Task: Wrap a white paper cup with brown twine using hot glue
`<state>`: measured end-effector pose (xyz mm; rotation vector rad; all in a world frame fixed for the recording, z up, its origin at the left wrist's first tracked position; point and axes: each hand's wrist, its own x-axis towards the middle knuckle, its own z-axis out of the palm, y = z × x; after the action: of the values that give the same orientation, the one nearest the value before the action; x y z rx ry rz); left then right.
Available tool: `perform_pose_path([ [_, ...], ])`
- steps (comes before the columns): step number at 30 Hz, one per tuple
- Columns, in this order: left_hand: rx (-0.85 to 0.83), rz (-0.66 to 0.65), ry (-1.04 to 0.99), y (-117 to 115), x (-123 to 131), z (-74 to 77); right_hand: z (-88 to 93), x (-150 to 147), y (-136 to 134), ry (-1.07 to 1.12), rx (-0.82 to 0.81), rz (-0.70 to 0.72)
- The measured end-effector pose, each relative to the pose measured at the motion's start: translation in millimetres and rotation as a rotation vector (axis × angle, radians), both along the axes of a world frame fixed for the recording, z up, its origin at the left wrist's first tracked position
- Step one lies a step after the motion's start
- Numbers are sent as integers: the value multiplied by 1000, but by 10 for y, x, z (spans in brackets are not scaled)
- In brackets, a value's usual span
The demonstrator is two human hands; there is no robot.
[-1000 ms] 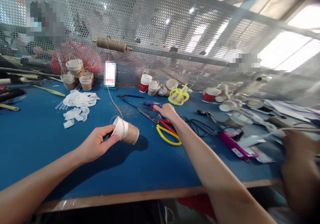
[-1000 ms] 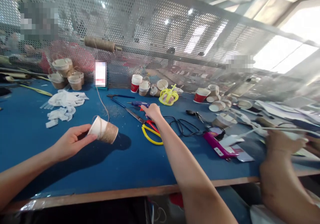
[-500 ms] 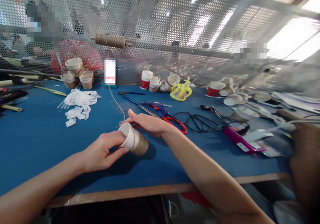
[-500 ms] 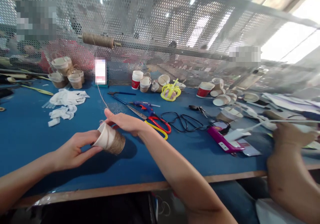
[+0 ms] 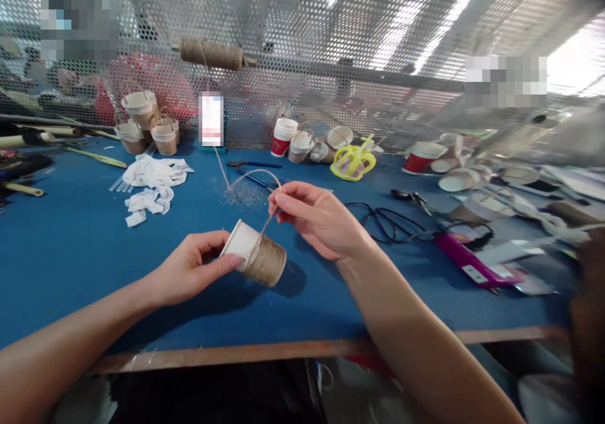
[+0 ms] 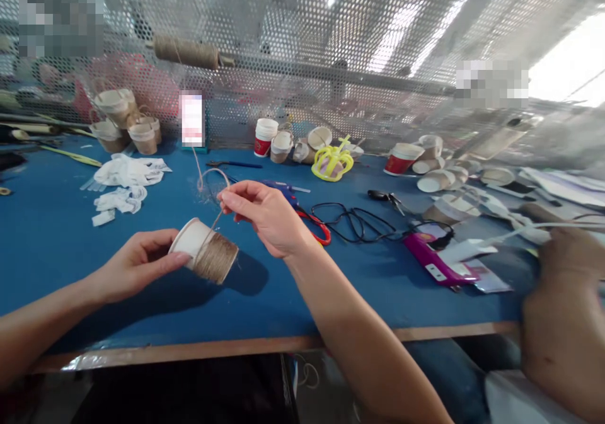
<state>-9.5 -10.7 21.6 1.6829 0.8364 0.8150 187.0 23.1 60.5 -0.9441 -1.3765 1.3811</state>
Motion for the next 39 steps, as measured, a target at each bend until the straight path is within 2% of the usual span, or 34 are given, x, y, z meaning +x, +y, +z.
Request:
perform_pose_path([
  [9,-168,67,-66,22,45,30,-74,3,-49,-30,135,-132],
  [15,-205,49,-93,21,42,6,-122,12,-26,-43,151,-164],
  [28,-95,2,-91,-32,7,23,-207,-25,13,-163,98,-187],
  [39,16,-21,-27,-52,-8,57,-249,-72,-7,-223,53,-119],
])
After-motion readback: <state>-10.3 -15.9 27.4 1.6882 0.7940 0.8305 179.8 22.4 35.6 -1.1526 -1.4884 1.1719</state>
